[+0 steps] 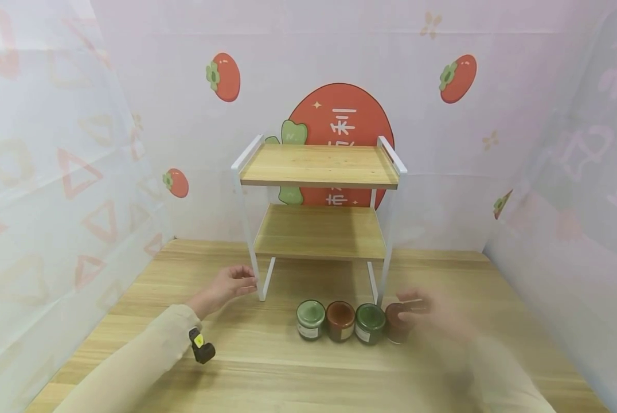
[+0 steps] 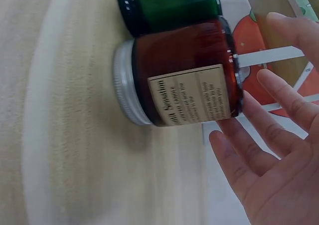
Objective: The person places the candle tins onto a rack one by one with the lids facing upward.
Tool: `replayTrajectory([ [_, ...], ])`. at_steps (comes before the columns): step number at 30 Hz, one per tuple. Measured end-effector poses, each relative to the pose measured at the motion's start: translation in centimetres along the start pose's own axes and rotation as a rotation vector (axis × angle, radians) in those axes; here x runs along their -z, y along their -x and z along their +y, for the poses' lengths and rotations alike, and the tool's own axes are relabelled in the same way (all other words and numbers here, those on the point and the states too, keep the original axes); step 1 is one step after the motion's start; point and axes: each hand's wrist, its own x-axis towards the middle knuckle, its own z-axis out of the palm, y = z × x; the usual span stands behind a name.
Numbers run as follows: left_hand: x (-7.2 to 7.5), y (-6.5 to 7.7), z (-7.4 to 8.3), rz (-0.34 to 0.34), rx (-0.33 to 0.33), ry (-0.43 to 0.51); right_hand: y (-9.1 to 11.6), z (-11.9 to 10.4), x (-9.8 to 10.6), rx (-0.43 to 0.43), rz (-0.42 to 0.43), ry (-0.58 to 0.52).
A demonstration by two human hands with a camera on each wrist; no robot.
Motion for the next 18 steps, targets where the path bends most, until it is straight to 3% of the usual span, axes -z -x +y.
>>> replayTrajectory([
  [18, -0.1, 0.0, 0.0, -0.003, 0.002, 0.014, 0.1, 3.2, -0.6, 0.119, -0.032, 0.016],
])
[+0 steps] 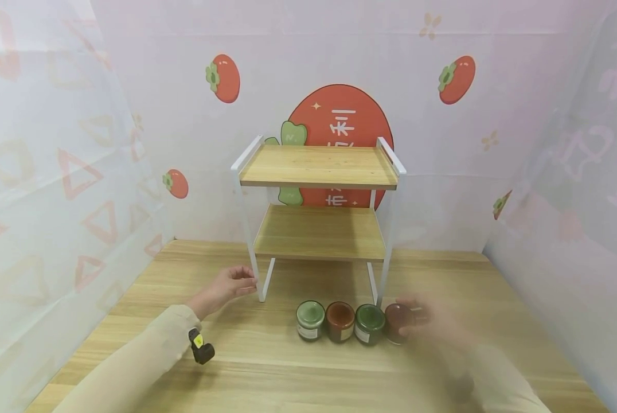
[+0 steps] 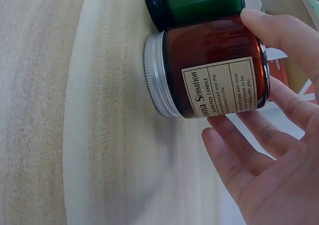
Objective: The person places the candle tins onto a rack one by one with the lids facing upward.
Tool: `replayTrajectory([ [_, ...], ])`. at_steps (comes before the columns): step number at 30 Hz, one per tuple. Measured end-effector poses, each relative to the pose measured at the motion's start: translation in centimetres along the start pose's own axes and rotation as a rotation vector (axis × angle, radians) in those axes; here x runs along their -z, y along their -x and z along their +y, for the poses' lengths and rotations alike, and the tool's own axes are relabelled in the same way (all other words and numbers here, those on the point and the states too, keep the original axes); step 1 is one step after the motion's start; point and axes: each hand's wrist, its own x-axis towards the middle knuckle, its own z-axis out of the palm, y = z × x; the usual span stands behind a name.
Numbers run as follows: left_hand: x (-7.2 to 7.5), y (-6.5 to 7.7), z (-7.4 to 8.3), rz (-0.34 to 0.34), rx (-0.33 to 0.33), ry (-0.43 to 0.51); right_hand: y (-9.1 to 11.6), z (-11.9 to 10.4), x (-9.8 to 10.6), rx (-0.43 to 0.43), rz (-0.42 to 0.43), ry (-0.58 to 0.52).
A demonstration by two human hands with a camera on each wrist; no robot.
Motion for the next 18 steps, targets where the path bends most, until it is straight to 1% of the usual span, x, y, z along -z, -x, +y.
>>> replayTrajectory([
  [6, 0.1, 0.1, -0.1, -0.002, -0.002, -0.012, 0.0, 0.6, -0.2, 0.006, -0.017, -0.015],
  [9, 0.1, 0.1, -0.1, -0.005, -0.004, -0.018, 0.0, 0.9, -0.3, -0.011, -0.008, -0.008],
  [15, 0.0, 0.1, 0.0, -0.002, -0.002, -0.014, -0.4, 2.3, -0.4, -0.022, 0.000, 0.011],
  [18, 0.1, 0.0, 0.0, -0.005, -0.002, -0.008, -0.5, 3.0, -0.4, -0.037, -0.017, 0.022],
])
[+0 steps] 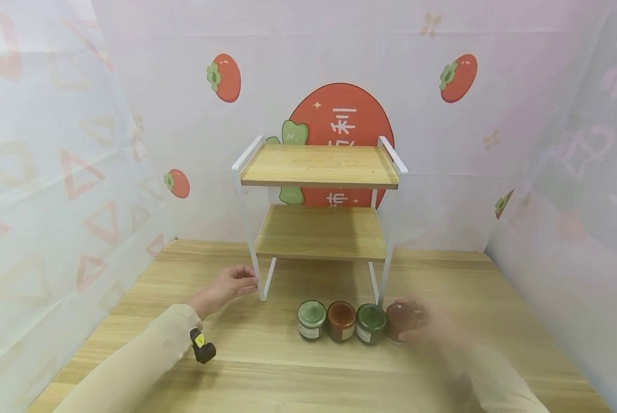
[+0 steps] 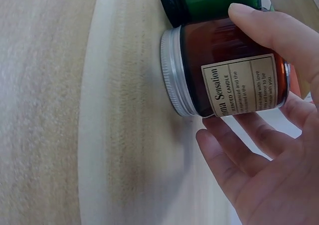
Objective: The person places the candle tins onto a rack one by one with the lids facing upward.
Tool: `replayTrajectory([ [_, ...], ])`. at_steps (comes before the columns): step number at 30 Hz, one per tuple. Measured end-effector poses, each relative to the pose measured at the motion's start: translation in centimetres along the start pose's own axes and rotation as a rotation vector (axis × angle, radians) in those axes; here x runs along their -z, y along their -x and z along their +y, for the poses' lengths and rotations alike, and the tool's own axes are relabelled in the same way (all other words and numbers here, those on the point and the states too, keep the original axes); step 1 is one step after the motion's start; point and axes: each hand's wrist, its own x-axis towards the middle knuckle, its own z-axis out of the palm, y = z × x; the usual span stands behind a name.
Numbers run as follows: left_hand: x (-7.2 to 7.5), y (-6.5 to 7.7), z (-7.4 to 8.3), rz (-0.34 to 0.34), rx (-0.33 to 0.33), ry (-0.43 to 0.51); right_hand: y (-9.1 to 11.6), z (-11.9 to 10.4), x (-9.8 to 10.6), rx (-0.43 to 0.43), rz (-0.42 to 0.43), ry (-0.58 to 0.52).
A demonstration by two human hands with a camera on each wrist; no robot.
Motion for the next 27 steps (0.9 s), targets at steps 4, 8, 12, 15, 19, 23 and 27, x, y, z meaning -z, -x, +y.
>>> replayTrajectory([
  [4, 0.1, -0.1, 0.0, -0.004, -0.004, -0.001, -0.2, 0.5, 0.0, -0.025, -0.024, 0.000],
  [8, 0.2, -0.1, 0.1, -0.008, -0.007, -0.006, -0.3, 0.4, 0.0, -0.015, -0.030, 0.009],
  [12, 0.0, -0.1, 0.2, -0.017, -0.007, -0.010, -0.1, -0.8, 0.1, 0.006, -0.032, 0.035],
  [15, -0.2, -0.2, 0.3, -0.015, -0.007, -0.005, 0.0, -1.6, 0.2, -0.002, -0.035, 0.039],
  [19, 0.0, -0.2, 0.2, -0.009, -0.008, -0.001, -0.2, -1.1, 0.2, -0.001, -0.043, 0.027],
  [23, 0.1, -0.2, 0.1, -0.007, -0.006, -0.004, -0.2, -0.4, 0.0, 0.024, -0.039, 0.020],
  [27, 0.1, -0.1, 0.1, -0.005, -0.007, -0.009, -0.3, -0.3, 0.0, 0.043, -0.036, 0.011],
])
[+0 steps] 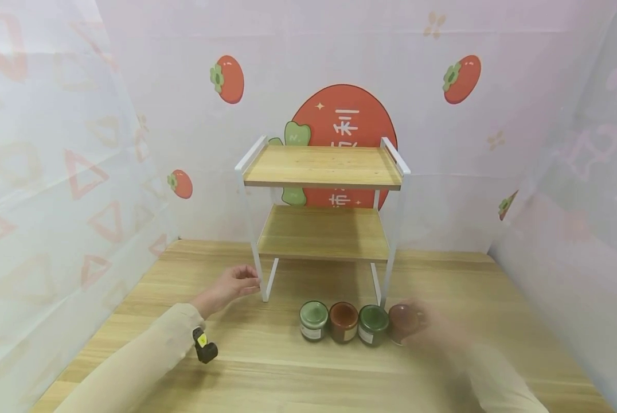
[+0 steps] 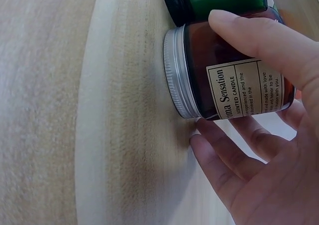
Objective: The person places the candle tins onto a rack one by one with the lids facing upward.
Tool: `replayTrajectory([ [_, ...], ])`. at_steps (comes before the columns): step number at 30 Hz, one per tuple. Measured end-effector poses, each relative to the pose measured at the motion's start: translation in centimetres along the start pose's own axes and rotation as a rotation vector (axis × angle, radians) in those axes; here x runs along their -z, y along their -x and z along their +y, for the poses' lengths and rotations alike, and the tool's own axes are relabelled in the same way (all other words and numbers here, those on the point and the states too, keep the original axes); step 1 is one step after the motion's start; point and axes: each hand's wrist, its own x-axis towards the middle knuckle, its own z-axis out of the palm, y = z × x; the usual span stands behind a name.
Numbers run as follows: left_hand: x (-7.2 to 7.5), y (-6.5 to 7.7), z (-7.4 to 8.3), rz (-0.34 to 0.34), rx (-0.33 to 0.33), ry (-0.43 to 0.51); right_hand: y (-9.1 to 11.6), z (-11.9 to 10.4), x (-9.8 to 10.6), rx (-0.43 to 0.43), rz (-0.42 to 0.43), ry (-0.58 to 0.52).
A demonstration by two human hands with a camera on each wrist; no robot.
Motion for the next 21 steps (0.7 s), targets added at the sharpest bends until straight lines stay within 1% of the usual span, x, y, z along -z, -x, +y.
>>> replayTrajectory([
  [7, -0.3, 0.2, -0.1, -0.001, 0.001, -0.011, 0.1, 0.4, 0.0, 0.011, 0.004, 0.040],
  [13, -0.2, 0.3, -0.1, -0.009, -0.007, -0.004, 0.0, 0.0, -0.1, -0.022, 0.006, 0.042],
  [17, -0.2, 0.2, -0.1, -0.007, -0.005, -0.003, -0.2, -0.4, -0.1, -0.054, 0.020, 0.084],
  [21, -0.2, 0.0, 0.0, 0.006, 0.008, 0.010, -0.3, -0.9, -0.1, -0.069, 0.065, 0.145],
])
